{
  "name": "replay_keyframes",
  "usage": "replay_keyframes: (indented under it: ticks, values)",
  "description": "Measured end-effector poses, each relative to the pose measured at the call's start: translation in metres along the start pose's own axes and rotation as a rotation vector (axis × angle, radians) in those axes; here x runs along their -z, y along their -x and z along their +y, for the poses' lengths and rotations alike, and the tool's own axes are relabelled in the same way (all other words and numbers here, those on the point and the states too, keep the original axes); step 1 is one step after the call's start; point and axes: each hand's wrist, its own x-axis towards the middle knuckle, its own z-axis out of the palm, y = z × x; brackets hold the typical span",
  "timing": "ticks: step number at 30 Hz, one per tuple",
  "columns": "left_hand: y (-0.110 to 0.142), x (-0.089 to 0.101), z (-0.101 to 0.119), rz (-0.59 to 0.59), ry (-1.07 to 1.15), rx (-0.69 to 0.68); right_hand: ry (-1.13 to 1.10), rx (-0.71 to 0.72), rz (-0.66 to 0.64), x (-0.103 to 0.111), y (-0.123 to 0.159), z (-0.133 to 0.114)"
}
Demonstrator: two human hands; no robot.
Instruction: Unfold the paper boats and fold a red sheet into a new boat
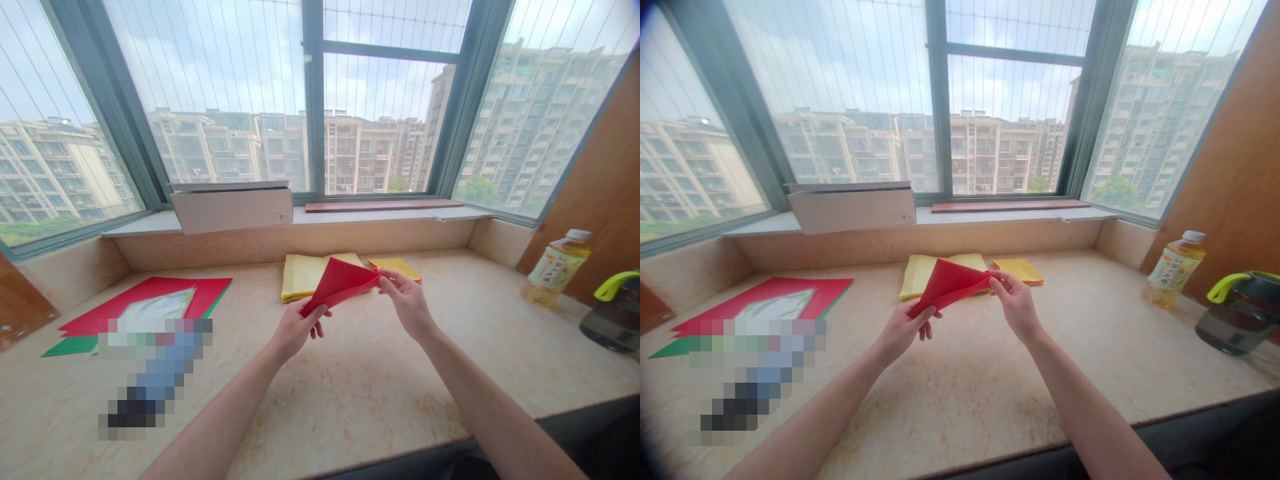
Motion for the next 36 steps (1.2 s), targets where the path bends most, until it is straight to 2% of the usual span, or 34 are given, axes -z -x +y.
replay_keyframes:
  ticks: [9, 15, 18, 22, 24, 31, 36]
  values:
    - [0.002, 0.005, 0.017, 0.017, 0.06, -0.06, -0.051, 0.003, -0.102, 0.0, 0.002, -0.009]
    - [0.002, 0.009, 0.017, 0.019, 0.171, 0.006, -0.054, -0.02, -0.072, 0.003, 0.001, -0.002]
    - [0.001, 0.009, 0.014, 0.073, 0.263, -0.054, -0.131, -0.057, -0.102, 0.003, 0.002, 0.001]
    - [-0.001, 0.009, 0.011, 0.191, 0.311, -0.132, -0.227, -0.11, -0.216, -0.002, 0.005, -0.001]
    - [-0.001, 0.01, 0.009, 0.207, 0.321, -0.145, -0.24, -0.107, -0.239, -0.004, 0.006, -0.001]
    - [0.001, 0.011, 0.008, 0.069, 0.234, -0.089, -0.251, -0.013, -0.093, -0.003, 0.003, 0.001]
    - [0.001, 0.012, 0.006, 0.039, 0.244, -0.047, -0.193, 0.056, -0.024, -0.005, 0.004, -0.004]
